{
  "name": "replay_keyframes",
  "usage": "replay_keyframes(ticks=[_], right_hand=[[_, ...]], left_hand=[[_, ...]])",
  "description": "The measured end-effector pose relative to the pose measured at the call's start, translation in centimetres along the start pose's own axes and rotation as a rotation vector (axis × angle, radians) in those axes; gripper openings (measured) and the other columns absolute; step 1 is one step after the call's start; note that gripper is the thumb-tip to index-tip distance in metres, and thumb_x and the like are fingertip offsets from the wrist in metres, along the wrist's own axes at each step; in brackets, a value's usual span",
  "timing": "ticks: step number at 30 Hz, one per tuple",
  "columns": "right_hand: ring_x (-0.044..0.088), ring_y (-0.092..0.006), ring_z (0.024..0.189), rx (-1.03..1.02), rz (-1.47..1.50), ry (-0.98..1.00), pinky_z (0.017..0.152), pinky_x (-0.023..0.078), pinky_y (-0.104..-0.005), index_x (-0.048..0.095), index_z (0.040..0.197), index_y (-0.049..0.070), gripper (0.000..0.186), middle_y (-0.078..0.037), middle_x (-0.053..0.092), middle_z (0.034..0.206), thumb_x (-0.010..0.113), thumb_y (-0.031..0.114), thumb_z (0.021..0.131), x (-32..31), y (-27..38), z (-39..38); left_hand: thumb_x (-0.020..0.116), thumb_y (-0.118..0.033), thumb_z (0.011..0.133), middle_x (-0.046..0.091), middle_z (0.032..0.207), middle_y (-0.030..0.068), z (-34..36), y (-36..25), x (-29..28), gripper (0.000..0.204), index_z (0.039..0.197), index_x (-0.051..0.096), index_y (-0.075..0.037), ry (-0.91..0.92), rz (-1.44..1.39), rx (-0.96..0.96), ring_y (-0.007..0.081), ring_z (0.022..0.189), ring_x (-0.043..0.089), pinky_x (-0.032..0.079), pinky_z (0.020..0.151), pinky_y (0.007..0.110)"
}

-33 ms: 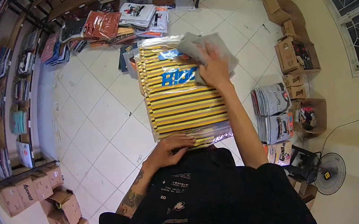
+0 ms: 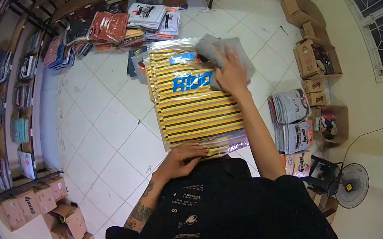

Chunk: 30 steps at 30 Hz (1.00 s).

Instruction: The recorder picks up plastic-packaged shirts and wipes them down with a cleaning cloth in a warehouse.

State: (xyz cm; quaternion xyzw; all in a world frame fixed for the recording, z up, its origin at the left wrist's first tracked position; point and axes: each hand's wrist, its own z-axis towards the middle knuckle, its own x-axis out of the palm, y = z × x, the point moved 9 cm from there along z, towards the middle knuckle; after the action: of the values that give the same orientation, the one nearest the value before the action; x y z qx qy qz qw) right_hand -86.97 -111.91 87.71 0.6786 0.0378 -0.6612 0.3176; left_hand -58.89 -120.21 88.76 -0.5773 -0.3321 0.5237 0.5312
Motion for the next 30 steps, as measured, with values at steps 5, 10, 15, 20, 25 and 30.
replay_keyframes(ticks=[5, 10, 15, 20, 25, 30], right_hand=[[0.018, -0.0465, 0.152, 0.346, -0.004, -0.027, 0.113, 0.021, -0.0746, 0.032, 0.159, 0.031, 0.073, -0.016, 0.02, 0.168, 0.059, 0.038, 0.092, -0.9, -2.1, -0.1], [0.013, -0.0505, 0.152, 0.107, -0.126, -0.041, 0.112, 0.01, -0.079, 0.035, 0.158, 0.034, 0.073, -0.023, 0.017, 0.167, 0.06, 0.042, 0.089, 1.5, 4.5, 1.5], [0.014, -0.0463, 0.153, -0.299, -0.165, -0.034, 0.115, 0.006, -0.0756, 0.041, 0.154, 0.036, 0.073, -0.018, 0.018, 0.168, 0.062, 0.04, 0.084, 4.6, 13.0, 1.1], [0.011, -0.0368, 0.156, -0.676, -0.131, 0.273, 0.12, 0.001, -0.0709, 0.044, 0.152, 0.038, 0.071, -0.003, 0.023, 0.168, 0.062, 0.033, 0.084, 6.6, 17.0, 0.1], [0.015, -0.0296, 0.157, -0.637, -0.04, 0.333, 0.123, 0.008, -0.064, 0.036, 0.156, 0.039, 0.08, -0.001, 0.024, 0.168, 0.065, 0.024, 0.083, 4.7, 12.2, 0.7], [0.022, -0.0335, 0.154, -0.326, -0.069, 0.162, 0.122, 0.017, -0.063, 0.039, 0.156, 0.03, 0.08, -0.005, 0.026, 0.167, 0.066, 0.021, 0.082, 0.4, 3.2, 0.9]], left_hand=[[0.064, 0.002, 0.087, 0.072, 0.124, 0.0094, 0.1, 0.2, 0.1, 0.032, 0.116, 0.073, -0.005, -0.003, 0.0, 0.041, 0.0294, 0.122, 0.064, 0.046, 0.112, 0.044], [0.064, 0.001, 0.087, 0.072, 0.123, 0.0096, 0.2, 0.2, 0.1, 0.031, 0.116, 0.073, -0.005, -0.007, 0.01, 0.009, 0.0294, 0.121, 0.064, 0.046, 0.112, 0.044], [0.065, 0.001, 0.088, 0.071, 0.127, 0.0074, 0.3, 0.2, 0.2, 0.034, 0.119, 0.073, -0.008, 0.016, 0.004, 0.011, 0.0281, 0.124, 0.063, 0.044, 0.114, 0.045], [0.065, 0.001, 0.088, 0.071, 0.127, 0.0074, 0.0, 0.4, 0.3, 0.033, 0.119, 0.073, -0.007, 0.013, 0.011, 0.01, 0.0278, 0.124, 0.063, 0.044, 0.114, 0.045], [0.066, 0.002, 0.087, 0.073, 0.121, 0.0098, 0.1, 0.1, 0.1, 0.029, 0.114, 0.074, -0.005, -0.011, 0.009, 0.032, 0.029, 0.118, 0.066, 0.047, 0.11, 0.043], [0.066, 0.002, 0.087, 0.073, 0.121, 0.0099, 0.0, 0.3, 0.1, 0.029, 0.114, 0.074, -0.005, -0.011, -0.005, 0.032, 0.0288, 0.118, 0.066, 0.047, 0.111, 0.043]])
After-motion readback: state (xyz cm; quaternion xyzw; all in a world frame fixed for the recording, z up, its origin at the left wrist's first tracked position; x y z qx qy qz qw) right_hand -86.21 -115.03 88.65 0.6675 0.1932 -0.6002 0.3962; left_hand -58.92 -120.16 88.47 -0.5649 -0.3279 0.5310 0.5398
